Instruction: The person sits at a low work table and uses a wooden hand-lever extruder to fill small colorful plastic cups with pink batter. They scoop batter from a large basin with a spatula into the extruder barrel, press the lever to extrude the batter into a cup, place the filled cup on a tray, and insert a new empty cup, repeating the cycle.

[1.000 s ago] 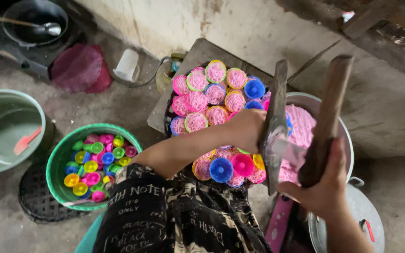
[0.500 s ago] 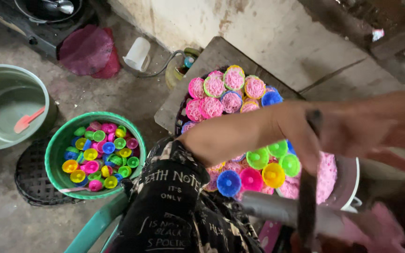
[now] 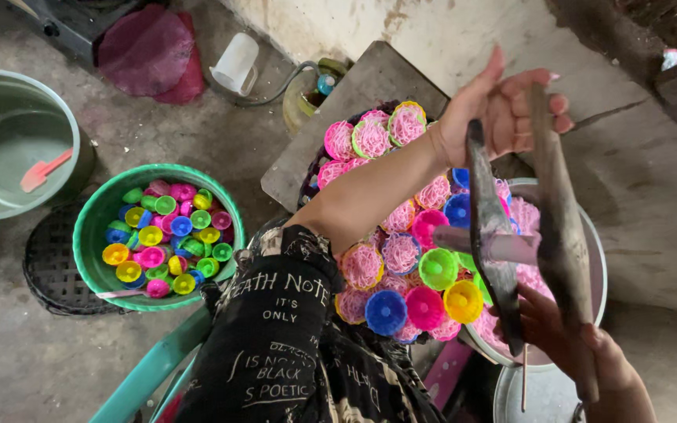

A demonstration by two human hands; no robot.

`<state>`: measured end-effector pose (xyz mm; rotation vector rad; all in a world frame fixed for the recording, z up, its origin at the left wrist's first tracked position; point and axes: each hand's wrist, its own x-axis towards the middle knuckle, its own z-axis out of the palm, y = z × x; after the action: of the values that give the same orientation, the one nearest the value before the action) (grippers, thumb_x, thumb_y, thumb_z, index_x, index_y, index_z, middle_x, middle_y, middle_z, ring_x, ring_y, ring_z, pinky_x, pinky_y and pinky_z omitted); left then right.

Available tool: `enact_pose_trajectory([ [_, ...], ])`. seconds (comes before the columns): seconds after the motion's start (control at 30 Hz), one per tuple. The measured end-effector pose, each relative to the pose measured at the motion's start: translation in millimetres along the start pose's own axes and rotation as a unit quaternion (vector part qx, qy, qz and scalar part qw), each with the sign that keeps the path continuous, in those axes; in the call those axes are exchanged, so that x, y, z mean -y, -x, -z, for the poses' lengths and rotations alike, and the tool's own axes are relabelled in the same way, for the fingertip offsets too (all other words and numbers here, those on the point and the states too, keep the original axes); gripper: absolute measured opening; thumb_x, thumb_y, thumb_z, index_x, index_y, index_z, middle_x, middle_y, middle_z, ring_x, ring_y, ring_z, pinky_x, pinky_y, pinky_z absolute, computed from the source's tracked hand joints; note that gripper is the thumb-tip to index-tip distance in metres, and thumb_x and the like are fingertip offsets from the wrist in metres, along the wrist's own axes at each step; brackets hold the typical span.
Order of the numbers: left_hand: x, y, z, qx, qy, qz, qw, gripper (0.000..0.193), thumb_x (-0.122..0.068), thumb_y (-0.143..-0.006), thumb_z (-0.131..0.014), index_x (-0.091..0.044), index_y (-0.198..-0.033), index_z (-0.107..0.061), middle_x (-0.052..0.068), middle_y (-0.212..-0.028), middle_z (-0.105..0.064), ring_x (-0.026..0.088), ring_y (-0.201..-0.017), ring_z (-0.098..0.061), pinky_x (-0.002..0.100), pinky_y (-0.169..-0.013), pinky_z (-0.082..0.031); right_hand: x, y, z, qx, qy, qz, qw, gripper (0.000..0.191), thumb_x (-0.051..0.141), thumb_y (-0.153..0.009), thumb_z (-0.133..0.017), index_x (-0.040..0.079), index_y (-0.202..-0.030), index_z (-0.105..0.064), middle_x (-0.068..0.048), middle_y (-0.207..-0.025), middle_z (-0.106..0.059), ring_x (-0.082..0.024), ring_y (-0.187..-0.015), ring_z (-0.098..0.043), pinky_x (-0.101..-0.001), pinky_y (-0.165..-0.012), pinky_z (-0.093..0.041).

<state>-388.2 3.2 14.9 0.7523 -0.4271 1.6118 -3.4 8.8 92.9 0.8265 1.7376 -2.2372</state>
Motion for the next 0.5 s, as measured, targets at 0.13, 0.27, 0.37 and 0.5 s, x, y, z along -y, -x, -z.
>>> enact_pose_trajectory([
  [0.13, -4.5, 14.2, 10.5, -0.025, 0.004, -0.022, 0.999, 0.069, -0.071, -0.108, -0.036, -0.015, -0.136, -0.064, 0.017, -0.131, -0.070, 0.041, -0.129, -0.064, 0.041, -0.095, -0.055, -1.3, -10.2, 7.2, 0.062, -0.032, 0.019, 0.997, 0.116, 0.070, -0.084, -0.058, -0.003, -0.164, -0.015, -0.026, -0.163, -0.035, -0.042, -0.145, -0.041, -0.0558, -0.117, -0.029],
  [0.27, -13.8, 22.8, 5.5, -0.037, -0.027, -0.040, 0.998, 0.069, -0.070, -0.108, -0.035, -0.015, -0.130, -0.068, 0.018, -0.126, -0.071, 0.041, -0.124, -0.067, 0.038, -0.090, -0.055, -17.0, -14.6, 19.3, 0.049, -0.027, 0.030, 0.998, 0.110, 0.064, -0.084, -0.061, -0.002, -0.162, -0.022, -0.025, -0.159, -0.041, -0.041, -0.139, -0.047, -0.0553, -0.113, -0.033],
  [0.37, -27.3, 20.1, 1.2, -0.027, -0.035, -0.051, 0.998, 0.067, -0.071, -0.106, -0.035, -0.016, -0.127, -0.068, 0.019, -0.124, -0.071, 0.040, -0.121, -0.069, 0.042, -0.094, -0.055, -31.3, -16.8, 31.0, 0.002, -0.033, 0.033, 0.999, 0.103, 0.059, -0.085, -0.066, -0.008, -0.156, -0.034, -0.027, -0.148, -0.052, -0.043, -0.128, -0.056, -0.0568, -0.107, -0.040],
  [0.5, -38.3, 11.0, 0.6, -0.006, -0.040, -0.050, 0.998, 0.065, -0.069, -0.106, -0.037, -0.015, -0.124, -0.069, 0.016, -0.120, -0.071, 0.037, -0.118, -0.070, 0.048, -0.102, -0.056, -38.1, -23.4, 53.3, -0.108, 0.040, 0.039, 0.993, 0.095, 0.055, -0.077, -0.070, -0.003, -0.149, -0.047, -0.021, -0.136, -0.062, -0.034, -0.117, -0.061, -0.0505, -0.099, -0.047],
])
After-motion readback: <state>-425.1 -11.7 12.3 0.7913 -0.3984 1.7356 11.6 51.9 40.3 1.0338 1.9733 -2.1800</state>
